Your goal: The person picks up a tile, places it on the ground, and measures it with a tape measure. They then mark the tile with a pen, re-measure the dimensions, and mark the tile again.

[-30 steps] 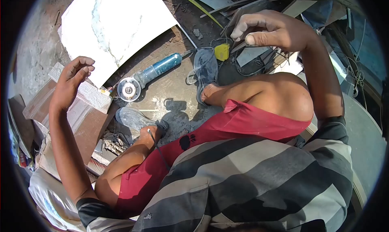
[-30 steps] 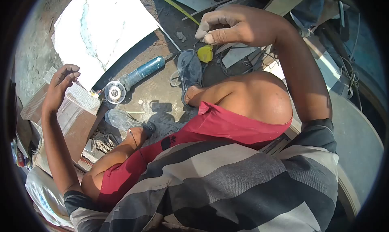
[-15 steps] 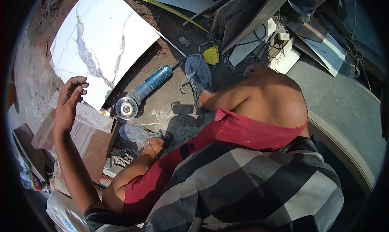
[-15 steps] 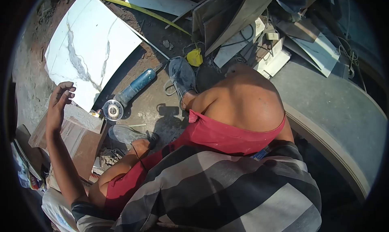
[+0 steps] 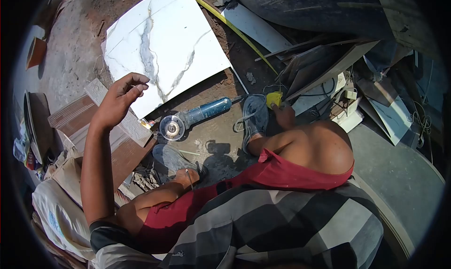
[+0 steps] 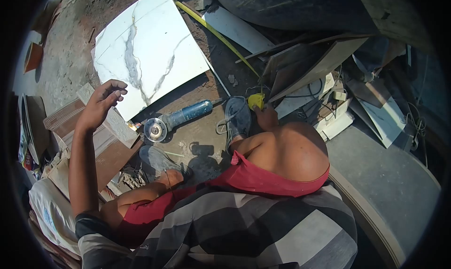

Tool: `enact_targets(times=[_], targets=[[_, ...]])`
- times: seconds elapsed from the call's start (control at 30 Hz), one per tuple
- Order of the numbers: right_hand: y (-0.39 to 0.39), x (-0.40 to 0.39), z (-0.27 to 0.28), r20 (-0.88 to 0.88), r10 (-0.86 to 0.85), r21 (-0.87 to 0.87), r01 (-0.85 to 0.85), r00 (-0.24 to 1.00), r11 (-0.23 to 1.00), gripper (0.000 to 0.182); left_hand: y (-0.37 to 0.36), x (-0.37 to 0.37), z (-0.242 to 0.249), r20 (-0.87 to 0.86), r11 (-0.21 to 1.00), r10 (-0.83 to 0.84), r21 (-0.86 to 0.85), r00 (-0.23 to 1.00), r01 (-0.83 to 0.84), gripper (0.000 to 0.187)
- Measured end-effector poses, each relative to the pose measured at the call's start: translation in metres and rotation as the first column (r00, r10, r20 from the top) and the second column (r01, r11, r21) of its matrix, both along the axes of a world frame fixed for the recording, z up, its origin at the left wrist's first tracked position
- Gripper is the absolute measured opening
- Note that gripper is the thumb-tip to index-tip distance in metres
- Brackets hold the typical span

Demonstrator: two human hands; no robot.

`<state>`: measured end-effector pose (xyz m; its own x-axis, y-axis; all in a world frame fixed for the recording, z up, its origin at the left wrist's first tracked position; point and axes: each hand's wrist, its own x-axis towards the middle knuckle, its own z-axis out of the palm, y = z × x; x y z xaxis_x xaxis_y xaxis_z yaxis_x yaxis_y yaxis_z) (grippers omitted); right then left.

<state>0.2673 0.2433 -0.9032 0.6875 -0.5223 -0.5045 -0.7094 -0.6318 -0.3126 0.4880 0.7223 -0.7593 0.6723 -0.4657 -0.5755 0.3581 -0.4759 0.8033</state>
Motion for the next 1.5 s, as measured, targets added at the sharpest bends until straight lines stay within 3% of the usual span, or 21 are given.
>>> enact_targets(times=[0.13,0.2,0.33,0.43,0.5,0.53,0.57,0.6,0.7,0.77,0.83,0.9,1.03,1.1,1.13,1.2,1.3,1.33,1.37,1.43,1.5], targets=[[0.004,0.001,0.008,-0.054,0.049,-0.068,-0.053,0.997,0.996,0.054,-0.006,0.001,0.003,0.003,1.000,-0.008,-0.001,1.000,0.008,0.029],[0.009,-0.003,0.014,0.087,0.055,-0.074,-0.049,0.995,0.996,0.051,-0.006,0.004,0.002,0.047,0.999,-0.048,0.020,0.998,0.048,0.030],[0.005,-0.005,0.035,0.004,0.119,-0.070,-0.119,0.993,0.990,0.045,-0.003,0.004,0.002,0.025,0.999,-0.038,0.030,0.999,0.037,0.031],[-0.021,-0.017,0.029,0.097,0.148,-0.073,-0.142,0.984,0.987,0.049,-0.001,0.003,-0.002,0.016,0.998,-0.036,0.057,0.999,0.035,0.032],[-0.033,-0.024,0.027,0.208,0.003,0.246,-0.055,0.978,0.968,0.041,-0.005,0.001,-0.001,0.017,1.000,-0.009,0.025,1.000,0.009,0.030],[-0.040,-0.028,0.036,0.118,0.072,0.279,-0.103,0.990,0.955,0.041,-0.007,0.002,0.002,-0.001,0.995,-0.041,0.092,0.999,0.041,0.030],[-0.042,-0.035,0.042,0.119,0.026,0.244,-0.055,0.992,0.968,0.041,-0.007,0.000,-0.001,-0.022,0.999,-0.016,0.040,1.000,0.017,0.029],[-0.043,-0.043,0.046,0.108,-0.057,0.354,0.015,0.993,0.935,0.042,-0.008,-0.001,-0.004,-0.033,1.000,0.010,0.016,0.999,-0.009,0.030],[-0.030,-0.050,0.054,0.100,-0.326,0.661,0.182,0.940,0.728,0.042,-0.019,0.000,0.006,-0.030,0.999,-0.022,0.049,0.999,0.023,0.032],[-0.032,-0.040,0.064,0.102,-0.469,0.829,0.186,0.877,0.528,0.043,-0.031,0.002,0.021,-0.068,0.994,-0.011,0.109,0.998,0.018,0.034],[-0.010,-0.033,0.099,0.088,-0.445,0.709,0.258,0.891,0.656,0.038,-0.043,0.005,0.036,-0.097,0.987,-0.074,0.132,0.993,0.087,0.033],[0.001,-0.046,0.097,0.426,-0.204,0.472,-0.024,0.881,0.881,0.038,-0.067,0.006,0.056,-0.084,0.975,-0.168,0.133,0.982,0.179,0.032],[0.001,-0.029,0.137,0.475,-0.156,0.370,-0.036,0.866,0.928,0.040,-0.113,0.015,0.058,-0.114,0.946,-0.267,0.156,0.957,0.283,0.031],[-0.012,-0.014,0.166,0.486,-0.103,0.366,-0.095,0.868,0.926,0.042,-0.136,0.020,0.044,-0.185,0.962,-0.231,0.102,0.955,0.253,0.034],[-0.020,-0.013,0.188,0.516,-0.127,0.350,-0.073,0.847,0.934,0.042,-0.148,0.027,0.030,-0.244,0.967,-0.201,0.109,0.949,0.232,0.042],[-0.016,0.019,0.226,0.555,0.144,0.132,-0.257,0.819,0.957,0.041,-0.173,0.039,0.003,-0.382,0.984,-0.092,0.104,0.919,0.142,0.052],[-0.011,0.051,0.247,0.476,0.079,0.400,-0.296,0.876,0.868,0.044,-0.217,0.052,-0.023,-0.565,0.989,0.124,0.002,0.816,-0.149,0.072],[-0.007,0.056,0.255,0.458,0.097,0.383,-0.295,0.884,0.875,0.045,-0.232,0.055,-0.033,-0.619,0.965,0.212,0.009,0.757,-0.263,0.079],[-0.003,0.056,0.259,0.428,0.102,0.411,-0.293,0.898,0.863,0.047,-0.247,0.057,-0.042,-0.638,0.902,0.334,0.003,0.694,-0.432,0.083],[0.006,0.054,0.261,0.345,0.073,0.494,-0.247,0.936,0.834,0.049,-0.260,0.069,-0.057,-0.770,0.749,0.328,-0.141,0.547,-0.647,0.081],[0.018,0.051,0.246,0.397,0.148,0.412,-0.320,0.906,0.853,0.052,-0.277,0.078,-0.074,-0.710,0.556,0.483,-0.204,0.513,-0.806,0.073]])
